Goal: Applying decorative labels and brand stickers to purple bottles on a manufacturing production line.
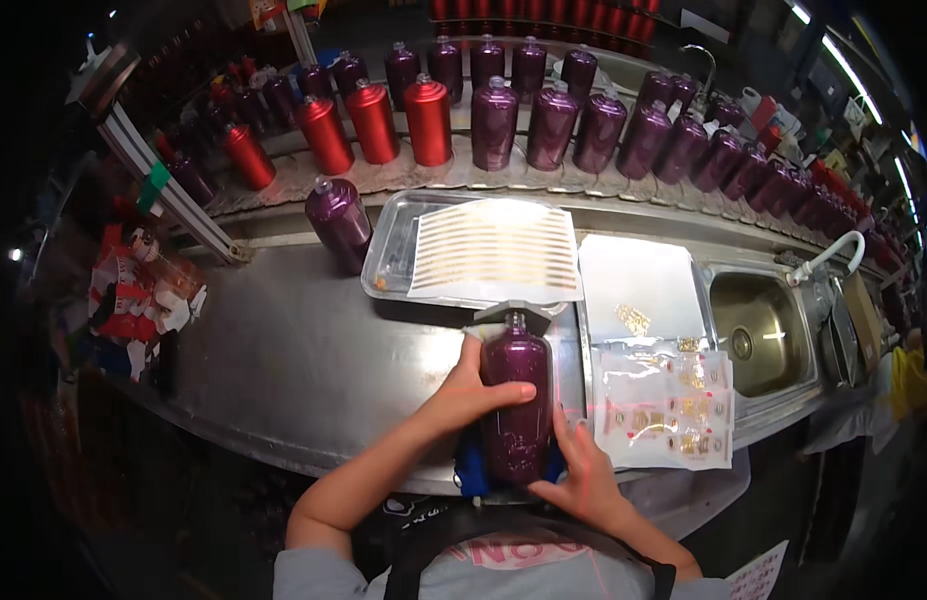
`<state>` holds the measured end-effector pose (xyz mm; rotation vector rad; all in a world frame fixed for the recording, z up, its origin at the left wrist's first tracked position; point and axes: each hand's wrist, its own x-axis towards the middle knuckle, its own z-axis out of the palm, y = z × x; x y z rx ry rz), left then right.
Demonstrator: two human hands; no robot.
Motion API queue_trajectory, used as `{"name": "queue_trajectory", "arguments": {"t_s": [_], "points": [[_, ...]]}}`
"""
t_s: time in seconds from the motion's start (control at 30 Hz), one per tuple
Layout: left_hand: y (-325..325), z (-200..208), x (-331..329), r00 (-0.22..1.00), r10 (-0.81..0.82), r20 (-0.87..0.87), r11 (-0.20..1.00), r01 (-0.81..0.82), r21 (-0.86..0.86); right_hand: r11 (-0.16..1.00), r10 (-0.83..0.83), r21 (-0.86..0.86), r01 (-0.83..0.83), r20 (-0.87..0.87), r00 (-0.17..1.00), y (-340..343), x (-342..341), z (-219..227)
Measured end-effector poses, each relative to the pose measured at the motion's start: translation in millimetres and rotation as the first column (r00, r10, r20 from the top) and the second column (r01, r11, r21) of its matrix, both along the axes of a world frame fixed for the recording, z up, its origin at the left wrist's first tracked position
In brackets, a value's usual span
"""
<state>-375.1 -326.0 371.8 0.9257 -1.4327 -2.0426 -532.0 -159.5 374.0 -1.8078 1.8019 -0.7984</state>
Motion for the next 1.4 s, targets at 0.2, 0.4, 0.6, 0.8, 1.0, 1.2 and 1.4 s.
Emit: {"name": "queue_trajectory", "arguments": {"t_s": [0.2,0.4,0.6,0.8,1.0,1.2,1.4], "points": [[-25.2,24.7,33.7,0.946,0.288,0.150,0.899,-0.213,-0.383,0.997,-0.028,0.075,0.010,0.242,0.970,-32.3,-68.3,34.9],[-121.0,45.6,15.1,0.909,0.378,-0.174,0.717,-0.406,-0.566,0.910,-0.289,-0.264,0.319,0.147,0.946,-164.9,-123.9,41.5],[-248.8,62.8,-134.1,0.873,0.451,-0.185,0.379,-0.375,-0.846,0.737,-0.610,-0.454,0.502,-0.126,0.782,-351.1,-217.2,41.6],[-363.9,28.9,-248.4,0.805,0.593,0.000,0.297,-0.219,-0.929,0.724,-0.690,-0.183,0.665,-0.197,0.697,-437.3,-239.1,57.1],[-352.0,29.3,-279.6,0.881,0.466,-0.084,0.493,-0.337,-0.802,0.735,-0.664,-0.065,0.675,-0.270,0.698,-444.2,-261.4,68.3],[-301.2,27.9,-260.4,0.826,0.373,-0.423,0.489,-0.562,-0.667,0.696,-0.718,-0.232,0.679,-0.207,0.665,-418.1,-281.7,45.7],[-197.3,107.1,-147.8,0.795,0.198,-0.574,0.805,-0.466,-0.368,0.729,-0.684,-0.300,0.615,-0.289,0.670,-378.0,-274.9,37.1]]}}
